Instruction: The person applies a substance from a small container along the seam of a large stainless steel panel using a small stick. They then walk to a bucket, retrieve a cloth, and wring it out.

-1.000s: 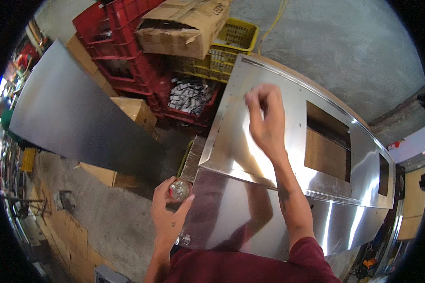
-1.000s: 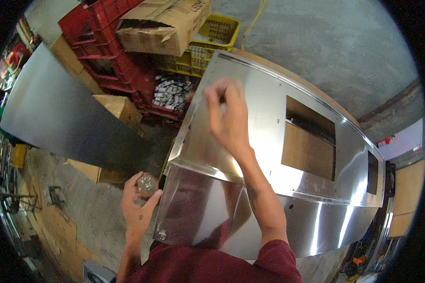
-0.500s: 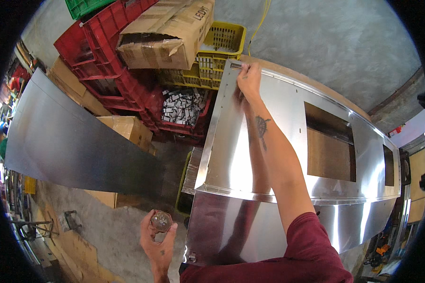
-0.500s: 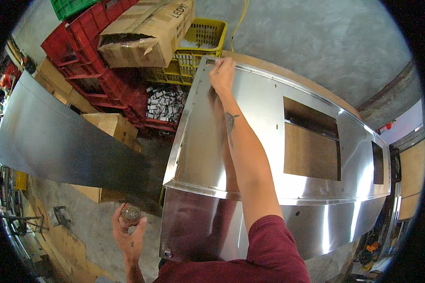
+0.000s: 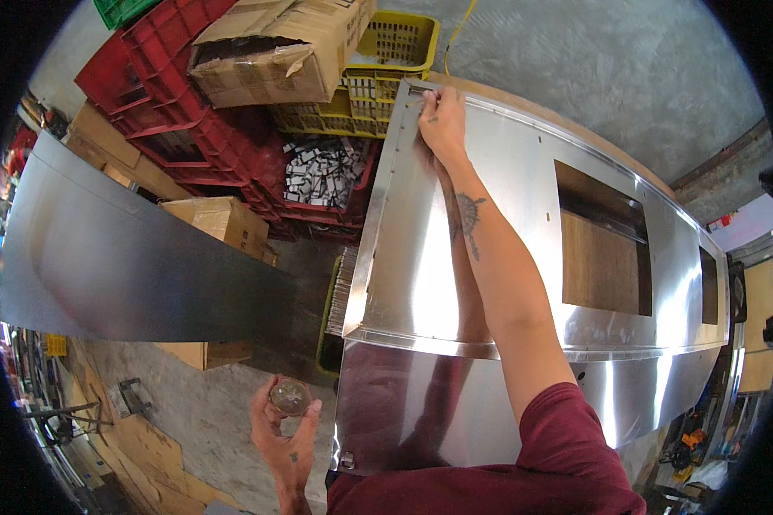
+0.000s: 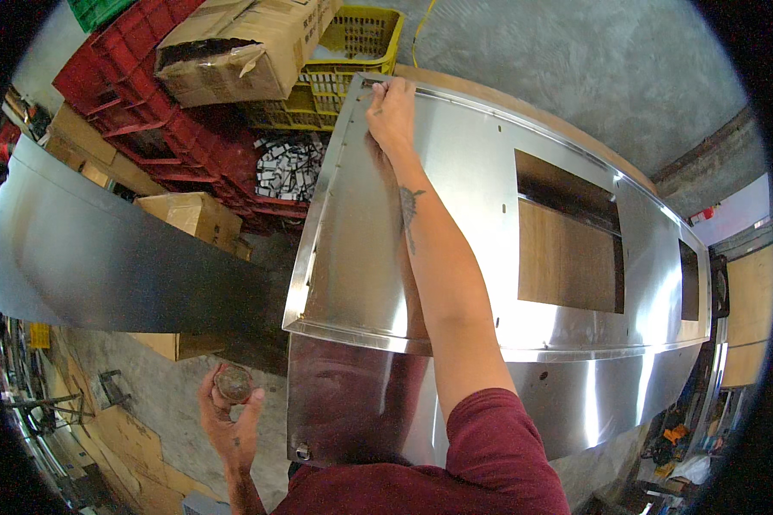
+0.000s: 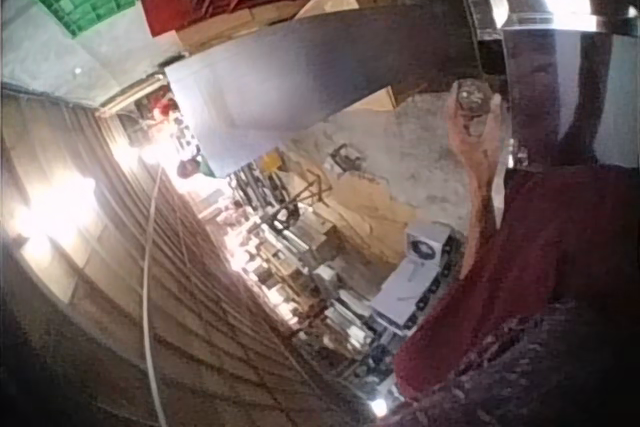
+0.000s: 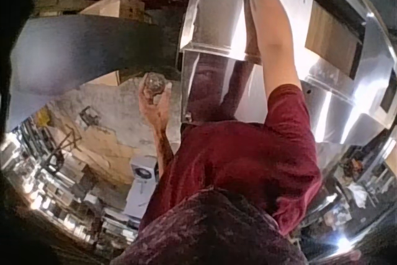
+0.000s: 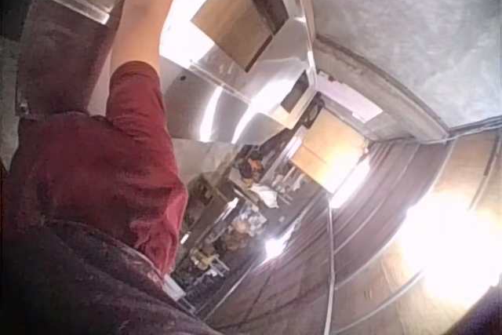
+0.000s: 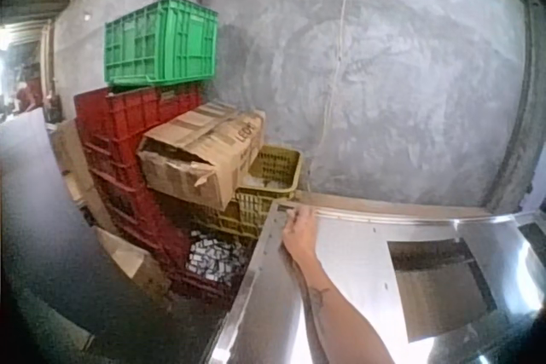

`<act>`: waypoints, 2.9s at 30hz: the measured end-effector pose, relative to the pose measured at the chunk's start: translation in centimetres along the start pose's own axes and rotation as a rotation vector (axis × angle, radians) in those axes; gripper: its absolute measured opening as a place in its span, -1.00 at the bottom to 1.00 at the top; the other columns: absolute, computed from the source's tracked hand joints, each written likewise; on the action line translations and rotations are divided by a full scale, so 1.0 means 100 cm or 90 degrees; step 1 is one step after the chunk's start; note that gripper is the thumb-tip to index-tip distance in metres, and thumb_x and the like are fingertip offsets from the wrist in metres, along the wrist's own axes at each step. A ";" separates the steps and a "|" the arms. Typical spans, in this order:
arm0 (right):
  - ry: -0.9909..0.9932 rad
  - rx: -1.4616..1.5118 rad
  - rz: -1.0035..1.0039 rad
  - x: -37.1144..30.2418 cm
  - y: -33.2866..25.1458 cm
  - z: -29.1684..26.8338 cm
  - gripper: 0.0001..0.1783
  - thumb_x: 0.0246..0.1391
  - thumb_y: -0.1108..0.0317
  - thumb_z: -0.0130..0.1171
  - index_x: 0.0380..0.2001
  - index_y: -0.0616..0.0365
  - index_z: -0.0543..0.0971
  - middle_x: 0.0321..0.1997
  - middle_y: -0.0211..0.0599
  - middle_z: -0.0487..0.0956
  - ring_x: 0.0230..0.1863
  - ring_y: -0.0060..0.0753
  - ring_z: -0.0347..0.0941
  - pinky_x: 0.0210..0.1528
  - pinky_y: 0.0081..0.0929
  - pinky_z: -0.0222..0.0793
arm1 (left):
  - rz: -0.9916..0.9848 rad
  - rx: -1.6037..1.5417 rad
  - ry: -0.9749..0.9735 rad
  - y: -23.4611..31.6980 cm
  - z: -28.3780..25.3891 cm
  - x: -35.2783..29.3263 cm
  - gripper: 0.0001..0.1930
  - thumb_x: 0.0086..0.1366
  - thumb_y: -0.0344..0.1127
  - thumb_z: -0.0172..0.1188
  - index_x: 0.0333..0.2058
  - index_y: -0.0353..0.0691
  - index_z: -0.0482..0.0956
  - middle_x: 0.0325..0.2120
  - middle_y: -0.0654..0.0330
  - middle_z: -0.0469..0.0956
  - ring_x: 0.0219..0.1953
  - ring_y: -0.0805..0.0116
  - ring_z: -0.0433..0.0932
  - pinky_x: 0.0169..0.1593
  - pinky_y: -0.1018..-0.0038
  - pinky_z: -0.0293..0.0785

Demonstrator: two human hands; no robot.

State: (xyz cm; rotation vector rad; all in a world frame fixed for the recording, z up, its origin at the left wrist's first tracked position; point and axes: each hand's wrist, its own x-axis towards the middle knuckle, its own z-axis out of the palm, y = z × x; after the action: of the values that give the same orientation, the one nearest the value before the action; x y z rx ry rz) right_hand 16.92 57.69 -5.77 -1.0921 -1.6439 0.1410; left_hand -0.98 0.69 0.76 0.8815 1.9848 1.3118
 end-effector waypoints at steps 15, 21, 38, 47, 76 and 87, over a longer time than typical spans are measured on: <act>0.000 0.003 0.028 0.000 -0.007 0.001 -0.75 0.50 0.31 0.27 -0.10 0.33 0.55 -0.06 0.24 0.56 0.02 0.35 0.51 0.10 0.13 0.49 | 0.013 0.010 0.010 0.006 0.001 0.001 -0.25 0.29 -0.55 0.60 0.41 -0.39 0.44 0.28 -0.10 0.56 0.23 0.12 0.67 0.22 0.24 0.72; -0.014 0.013 0.035 0.000 -0.007 0.001 -0.75 0.50 0.33 0.25 -0.07 0.35 0.52 -0.02 0.32 0.53 0.06 0.41 0.50 0.12 0.18 0.50 | 0.032 0.012 0.016 0.004 0.003 0.001 -0.25 0.30 -0.56 0.59 0.41 -0.40 0.44 0.28 -0.12 0.56 0.24 0.11 0.68 0.23 0.25 0.73; -0.024 0.016 0.026 0.000 -0.012 0.001 -0.76 0.49 0.37 0.24 -0.07 0.39 0.52 -0.01 0.34 0.54 0.07 0.45 0.48 0.14 0.21 0.48 | 0.029 0.023 0.008 0.000 -0.002 0.000 -0.26 0.30 -0.58 0.58 0.41 -0.38 0.44 0.29 -0.12 0.55 0.21 0.10 0.69 0.17 0.24 0.77; 0.064 0.015 0.135 -0.005 -0.017 -0.019 -0.76 0.52 0.33 0.23 -0.09 0.35 0.54 -0.02 0.27 0.56 0.09 0.32 0.47 0.22 0.09 0.39 | 0.055 -0.011 0.016 0.015 0.000 0.005 -0.27 0.30 -0.58 0.58 0.40 -0.39 0.45 0.24 -0.07 0.58 0.18 0.17 0.69 0.17 0.27 0.72; -0.431 0.279 -0.206 -0.189 -0.331 -0.222 -0.75 0.25 0.51 0.54 -0.06 0.19 0.68 0.09 -0.04 0.52 -0.16 -0.04 0.64 -0.17 -0.16 0.61 | 0.257 -0.016 0.010 0.064 0.003 0.005 -0.32 0.27 -0.51 0.61 0.35 -0.22 0.59 0.21 0.03 0.65 0.07 0.24 0.73 0.05 0.38 0.70; -0.164 0.294 -0.035 -0.099 -0.259 -0.175 -0.94 0.43 0.57 0.28 -0.15 0.28 0.58 -0.11 -0.05 0.57 -0.13 -0.12 0.55 0.01 -0.25 0.50 | 0.128 -0.019 0.014 0.039 0.007 0.021 -0.30 0.31 -0.53 0.58 0.39 -0.26 0.51 0.18 0.08 0.65 0.16 0.30 0.69 0.20 0.37 0.65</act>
State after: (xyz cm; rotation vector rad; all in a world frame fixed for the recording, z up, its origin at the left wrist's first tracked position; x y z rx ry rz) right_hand 16.00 28.60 9.30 -0.6946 -1.7495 0.6152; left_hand -0.90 3.84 3.90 1.0790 1.9282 1.4631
